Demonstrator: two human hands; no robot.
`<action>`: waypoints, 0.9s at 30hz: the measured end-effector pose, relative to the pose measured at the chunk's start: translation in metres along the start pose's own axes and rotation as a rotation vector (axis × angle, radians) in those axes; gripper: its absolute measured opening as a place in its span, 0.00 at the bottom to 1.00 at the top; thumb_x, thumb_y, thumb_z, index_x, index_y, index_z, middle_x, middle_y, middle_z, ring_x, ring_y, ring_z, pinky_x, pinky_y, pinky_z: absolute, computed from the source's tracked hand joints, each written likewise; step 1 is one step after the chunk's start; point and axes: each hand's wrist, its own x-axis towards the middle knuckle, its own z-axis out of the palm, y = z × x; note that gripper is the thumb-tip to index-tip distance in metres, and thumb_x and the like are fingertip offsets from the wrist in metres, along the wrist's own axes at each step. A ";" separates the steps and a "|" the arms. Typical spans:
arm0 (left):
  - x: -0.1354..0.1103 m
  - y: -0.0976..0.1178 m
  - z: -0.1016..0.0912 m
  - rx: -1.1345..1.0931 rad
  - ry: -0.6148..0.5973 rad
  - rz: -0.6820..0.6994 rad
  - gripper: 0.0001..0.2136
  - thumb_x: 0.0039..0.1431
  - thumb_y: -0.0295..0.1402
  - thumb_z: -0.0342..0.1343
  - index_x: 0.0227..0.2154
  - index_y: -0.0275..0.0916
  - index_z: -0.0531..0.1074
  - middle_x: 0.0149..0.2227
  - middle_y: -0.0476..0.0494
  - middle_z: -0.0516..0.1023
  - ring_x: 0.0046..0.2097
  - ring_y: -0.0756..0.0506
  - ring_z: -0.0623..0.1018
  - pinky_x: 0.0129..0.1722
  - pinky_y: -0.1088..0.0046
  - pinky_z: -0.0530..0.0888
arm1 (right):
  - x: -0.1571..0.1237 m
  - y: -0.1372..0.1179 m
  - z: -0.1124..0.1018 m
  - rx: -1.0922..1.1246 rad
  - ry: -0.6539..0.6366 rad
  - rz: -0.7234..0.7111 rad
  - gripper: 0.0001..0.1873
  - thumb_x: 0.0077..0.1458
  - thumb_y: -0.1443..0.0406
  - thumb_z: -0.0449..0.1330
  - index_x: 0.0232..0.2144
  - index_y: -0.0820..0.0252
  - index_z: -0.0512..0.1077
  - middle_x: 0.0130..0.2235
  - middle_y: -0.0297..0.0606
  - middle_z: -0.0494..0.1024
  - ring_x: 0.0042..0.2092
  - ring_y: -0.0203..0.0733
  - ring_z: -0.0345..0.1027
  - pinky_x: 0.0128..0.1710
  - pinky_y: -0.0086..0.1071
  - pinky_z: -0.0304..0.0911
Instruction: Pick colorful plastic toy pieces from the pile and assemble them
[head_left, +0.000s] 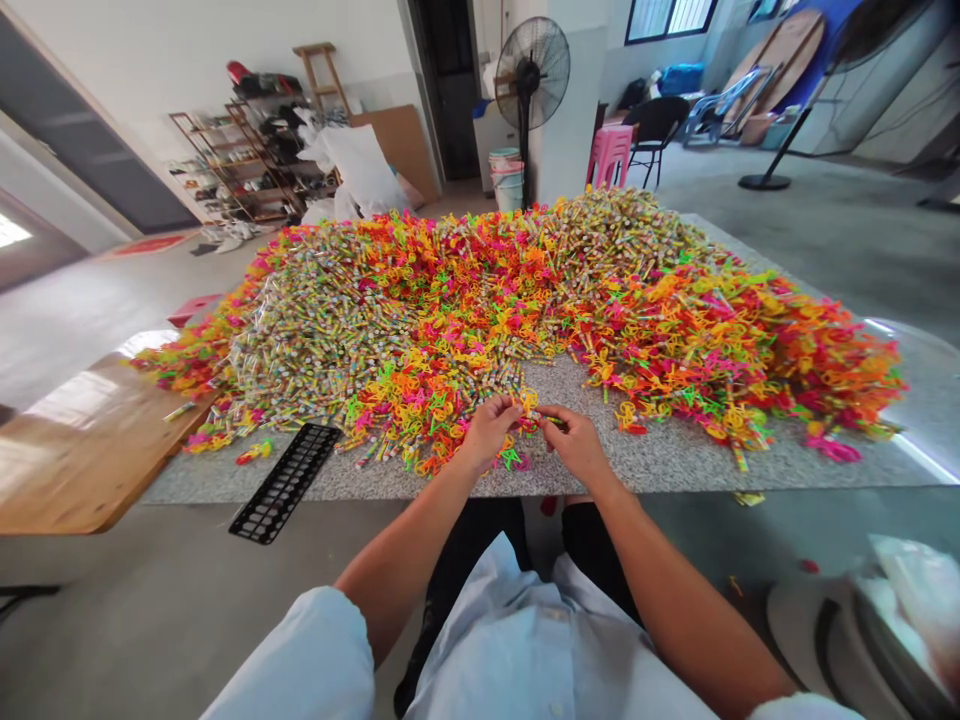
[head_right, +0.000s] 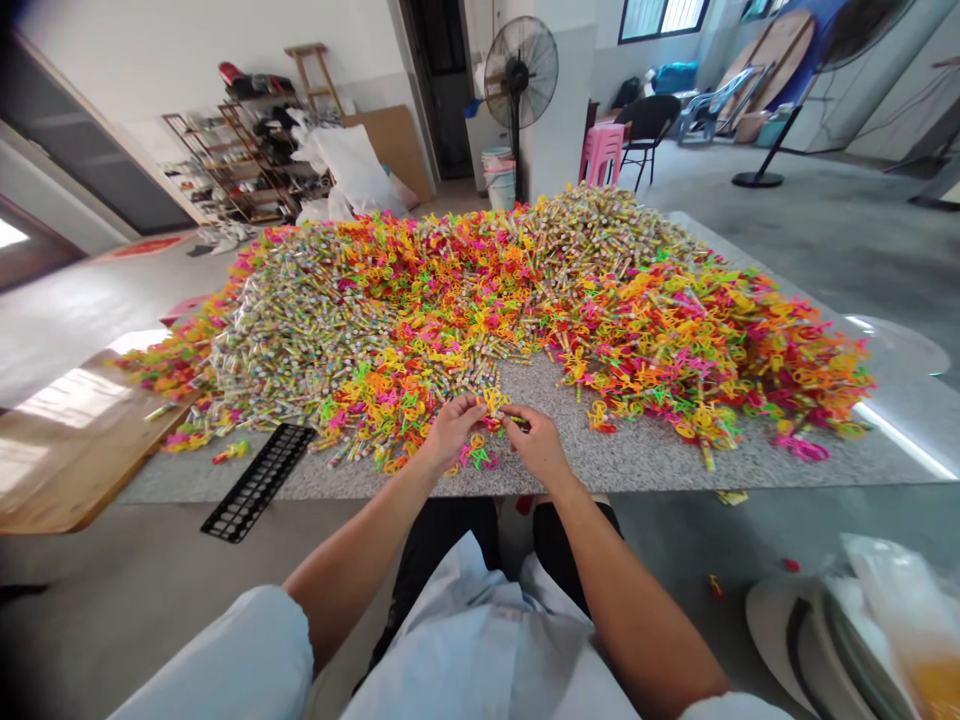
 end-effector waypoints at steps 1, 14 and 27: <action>0.000 -0.001 0.000 0.019 -0.001 0.011 0.15 0.51 0.44 0.67 0.33 0.38 0.73 0.30 0.51 0.74 0.31 0.51 0.74 0.34 0.75 0.72 | 0.000 0.000 0.000 0.011 0.002 0.008 0.20 0.59 0.55 0.61 0.49 0.59 0.78 0.23 0.30 0.73 0.24 0.36 0.66 0.26 0.28 0.61; -0.005 0.012 0.001 0.100 -0.207 0.010 0.13 0.57 0.45 0.63 0.35 0.39 0.79 0.32 0.48 0.77 0.34 0.47 0.77 0.38 0.71 0.75 | -0.001 0.000 -0.007 -0.147 -0.002 -0.149 0.15 0.61 0.56 0.61 0.45 0.57 0.77 0.41 0.38 0.81 0.39 0.40 0.74 0.40 0.33 0.69; -0.014 -0.003 0.016 0.250 0.031 -0.020 0.22 0.53 0.54 0.62 0.23 0.36 0.75 0.22 0.50 0.69 0.26 0.50 0.68 0.27 0.74 0.62 | -0.008 0.018 -0.009 -0.504 0.035 -0.480 0.09 0.64 0.60 0.60 0.43 0.58 0.73 0.41 0.42 0.78 0.43 0.45 0.74 0.46 0.37 0.69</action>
